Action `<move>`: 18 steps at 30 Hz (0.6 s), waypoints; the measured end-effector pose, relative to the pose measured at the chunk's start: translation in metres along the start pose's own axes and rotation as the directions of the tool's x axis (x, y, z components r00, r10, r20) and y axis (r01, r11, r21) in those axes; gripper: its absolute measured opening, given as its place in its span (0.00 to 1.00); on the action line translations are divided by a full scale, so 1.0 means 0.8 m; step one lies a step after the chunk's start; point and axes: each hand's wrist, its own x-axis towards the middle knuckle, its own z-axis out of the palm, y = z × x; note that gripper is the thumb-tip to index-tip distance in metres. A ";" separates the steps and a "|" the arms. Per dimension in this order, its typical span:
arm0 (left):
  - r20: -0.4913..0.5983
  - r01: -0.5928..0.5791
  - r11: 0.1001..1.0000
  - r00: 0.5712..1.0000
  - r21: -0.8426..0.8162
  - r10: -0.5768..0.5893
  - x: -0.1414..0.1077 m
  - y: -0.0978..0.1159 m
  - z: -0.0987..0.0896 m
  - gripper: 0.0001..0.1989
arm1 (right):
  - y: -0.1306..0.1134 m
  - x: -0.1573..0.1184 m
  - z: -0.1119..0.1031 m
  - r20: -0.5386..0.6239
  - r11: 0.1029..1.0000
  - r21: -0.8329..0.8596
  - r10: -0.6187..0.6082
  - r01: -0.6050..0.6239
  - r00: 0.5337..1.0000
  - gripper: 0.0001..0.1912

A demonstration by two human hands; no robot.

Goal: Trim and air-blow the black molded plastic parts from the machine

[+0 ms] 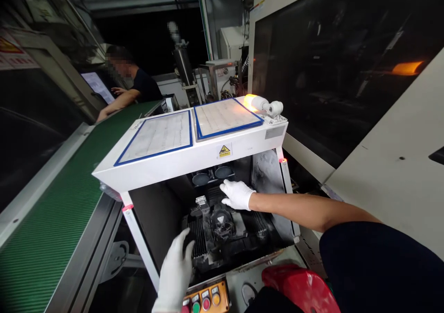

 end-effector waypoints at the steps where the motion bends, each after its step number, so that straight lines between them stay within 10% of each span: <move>1: 0.019 -0.042 0.998 0.999 0.055 0.041 0.029 0.005 -0.005 0.17 | -0.001 0.000 0.002 -0.021 1.000 0.003 0.008 -0.008 1.000 0.23; 8: 0.224 -0.242 0.935 0.957 0.259 0.185 0.163 0.036 -0.013 0.20 | -0.006 0.003 0.016 -0.116 0.998 0.010 0.067 -0.066 0.991 0.17; 18: 0.457 -0.372 0.851 0.871 0.369 0.183 0.207 0.060 -0.018 0.20 | -0.010 0.007 0.024 -0.141 0.988 0.082 0.140 -0.130 0.980 0.19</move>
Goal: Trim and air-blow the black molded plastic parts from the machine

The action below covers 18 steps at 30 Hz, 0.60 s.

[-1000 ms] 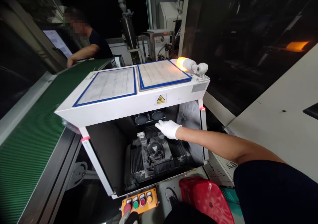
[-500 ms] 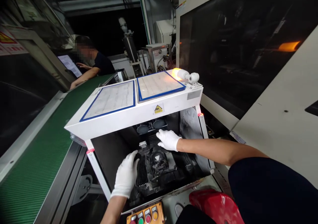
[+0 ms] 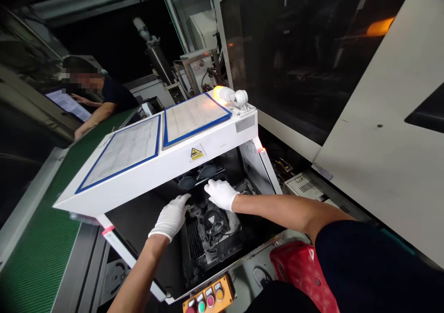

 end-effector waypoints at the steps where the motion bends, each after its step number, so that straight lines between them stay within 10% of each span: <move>1: 0.015 -0.012 1.000 1.000 0.017 0.012 0.002 0.002 -0.003 0.20 | 0.000 0.000 0.000 0.001 1.000 0.005 0.000 0.000 1.000 0.19; 18: 0.117 -0.080 0.992 0.991 0.095 0.069 0.005 0.018 -0.013 0.17 | 0.002 -0.007 -0.011 0.121 1.000 -0.030 -0.007 0.011 0.993 0.17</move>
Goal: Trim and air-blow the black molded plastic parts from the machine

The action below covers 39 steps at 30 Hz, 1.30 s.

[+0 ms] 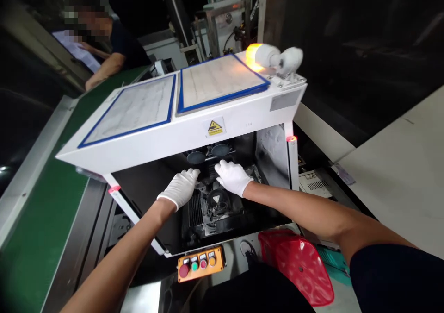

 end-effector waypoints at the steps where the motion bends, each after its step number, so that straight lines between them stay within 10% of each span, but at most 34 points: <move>1: 0.004 -0.013 1.000 1.000 -0.022 0.013 0.001 -0.002 0.000 0.18 | -0.001 -0.001 0.000 0.014 1.000 -0.012 0.005 -0.005 1.000 0.18; 18: 0.011 -0.122 0.982 0.992 -0.146 0.125 0.008 -0.023 0.020 0.18 | -0.003 -0.001 0.025 -0.092 0.963 -0.269 -0.015 -0.010 0.996 0.18; 39: -0.132 0.159 0.971 0.974 -0.180 -0.184 0.025 0.001 0.049 0.14 | -0.009 0.014 0.013 0.047 0.999 0.010 0.052 -0.053 0.998 0.09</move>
